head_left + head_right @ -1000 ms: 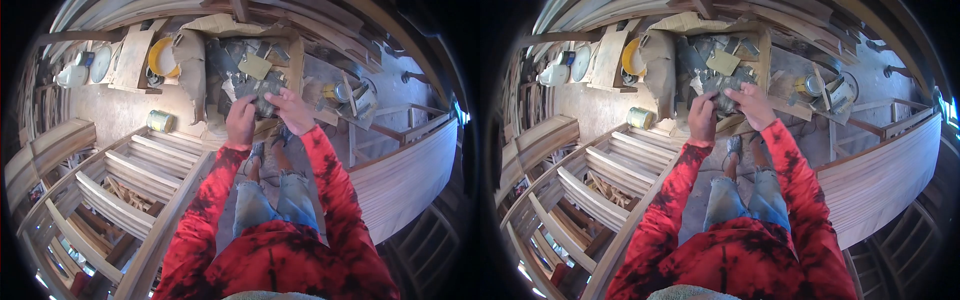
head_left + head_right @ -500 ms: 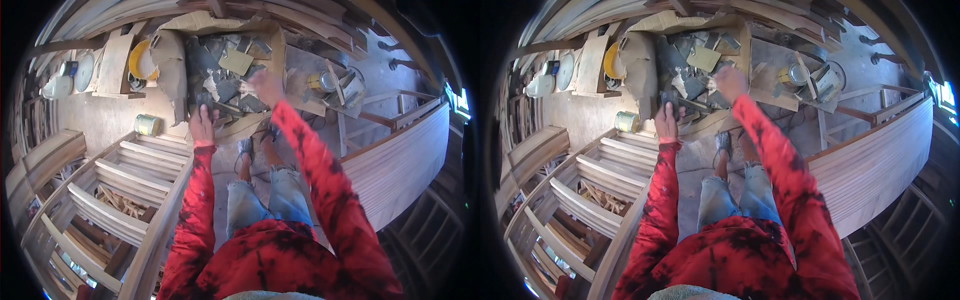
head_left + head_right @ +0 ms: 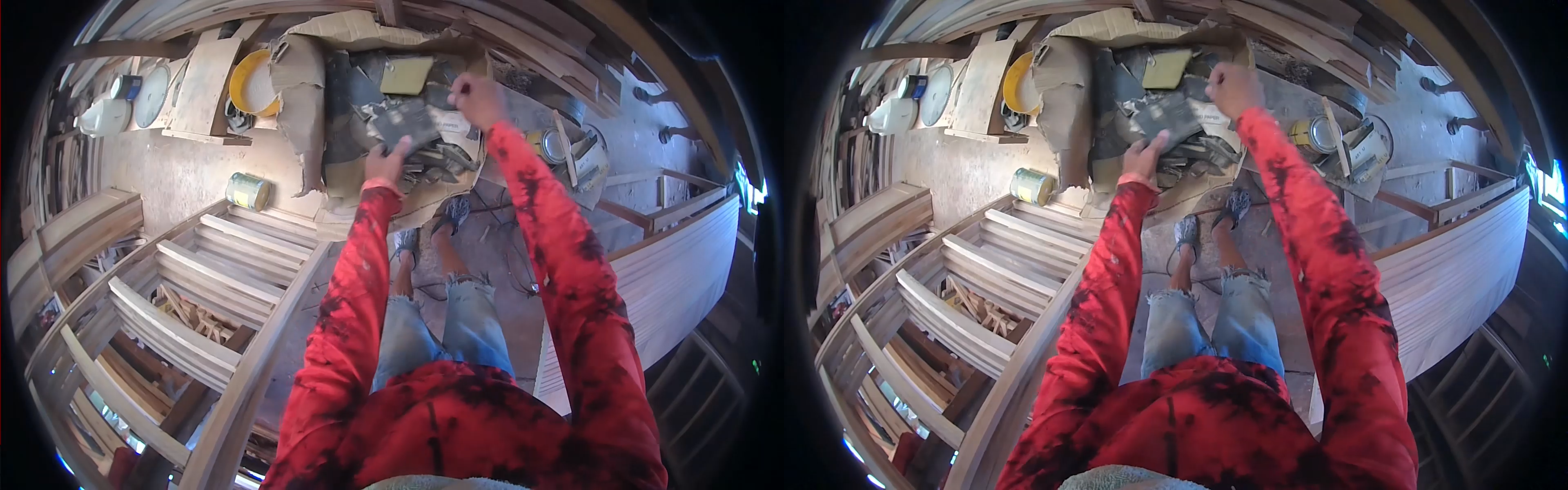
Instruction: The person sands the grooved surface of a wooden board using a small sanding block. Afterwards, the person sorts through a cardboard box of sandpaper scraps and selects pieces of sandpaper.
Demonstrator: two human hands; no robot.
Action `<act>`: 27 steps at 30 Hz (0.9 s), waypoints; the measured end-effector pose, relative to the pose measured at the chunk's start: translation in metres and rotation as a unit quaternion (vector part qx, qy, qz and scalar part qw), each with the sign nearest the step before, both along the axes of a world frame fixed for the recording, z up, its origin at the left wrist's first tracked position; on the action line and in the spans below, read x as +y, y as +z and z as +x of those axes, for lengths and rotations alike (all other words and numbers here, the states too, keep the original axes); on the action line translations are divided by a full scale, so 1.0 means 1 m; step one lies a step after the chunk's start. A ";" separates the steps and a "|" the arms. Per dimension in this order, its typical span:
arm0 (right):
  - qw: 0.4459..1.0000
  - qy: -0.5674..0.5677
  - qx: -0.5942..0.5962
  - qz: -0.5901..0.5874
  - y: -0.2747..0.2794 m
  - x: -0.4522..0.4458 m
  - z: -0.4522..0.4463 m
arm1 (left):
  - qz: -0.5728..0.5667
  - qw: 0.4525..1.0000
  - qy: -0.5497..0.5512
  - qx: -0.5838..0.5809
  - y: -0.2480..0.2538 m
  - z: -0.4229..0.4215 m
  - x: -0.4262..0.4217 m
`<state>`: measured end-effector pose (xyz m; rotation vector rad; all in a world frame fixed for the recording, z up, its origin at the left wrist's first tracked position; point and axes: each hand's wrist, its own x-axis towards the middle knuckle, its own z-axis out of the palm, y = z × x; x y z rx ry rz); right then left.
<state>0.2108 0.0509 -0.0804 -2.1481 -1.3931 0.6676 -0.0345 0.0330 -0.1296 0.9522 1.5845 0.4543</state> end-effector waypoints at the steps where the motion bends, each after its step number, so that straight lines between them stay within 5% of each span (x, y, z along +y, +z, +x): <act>1: 1.000 0.000 0.000 0.000 0.013 0.002 0.006 | -0.009 0.999 -0.039 0.032 0.003 0.012 0.002; 2: 0.999 -0.024 0.015 0.022 0.027 0.001 0.012 | -0.008 0.999 -0.040 0.031 0.007 0.023 -0.005; 4: 0.997 -0.048 0.026 0.050 0.042 -0.004 0.019 | 0.339 0.912 0.059 0.223 0.043 0.042 -0.019; 5: 0.977 -0.122 0.169 0.034 0.047 -0.009 0.019 | 0.392 0.905 0.053 0.158 0.070 0.045 -0.017; 6: 0.931 -0.194 0.309 0.015 0.049 -0.017 0.017 | 0.392 0.905 0.052 0.159 0.083 0.048 -0.011; 8: 0.894 -0.197 0.403 0.025 0.052 -0.033 0.007 | 0.202 0.964 -0.005 -0.172 0.098 0.056 0.002; 10: 0.847 -0.198 0.492 0.037 0.053 -0.049 -0.007 | 0.261 0.958 -0.019 -0.117 0.079 0.069 0.007; 13: 0.730 -0.184 0.655 0.065 0.055 -0.059 -0.040 | 0.152 0.980 0.029 -0.129 0.070 0.066 0.018; 14: 0.728 -0.187 0.656 0.067 0.050 -0.057 -0.045 | 0.151 0.980 0.025 -0.127 0.067 0.056 0.021; 16: 0.918 -0.212 0.318 0.110 0.028 -0.062 -0.055 | 0.157 0.981 0.055 -0.102 0.061 0.033 0.021; 17: 0.948 -0.222 0.172 0.149 0.020 -0.066 -0.055 | 0.155 0.982 0.051 -0.099 0.059 0.020 0.019; 21: 0.919 -0.173 0.323 0.142 0.044 -0.074 -0.072 | 0.116 0.980 0.021 -0.160 0.056 -0.013 0.012; 23: 0.805 -0.157 0.565 0.084 0.049 -0.070 -0.086 | 0.068 0.968 -0.019 -0.243 0.055 -0.016 0.005; 26: 0.760 -0.128 0.633 0.074 0.030 -0.070 -0.084 | 0.095 0.971 -0.015 -0.220 0.050 -0.009 -0.008; 27: 0.788 -0.169 0.588 0.072 0.033 -0.070 -0.087 | 0.106 0.979 -0.009 -0.173 0.060 -0.004 -0.010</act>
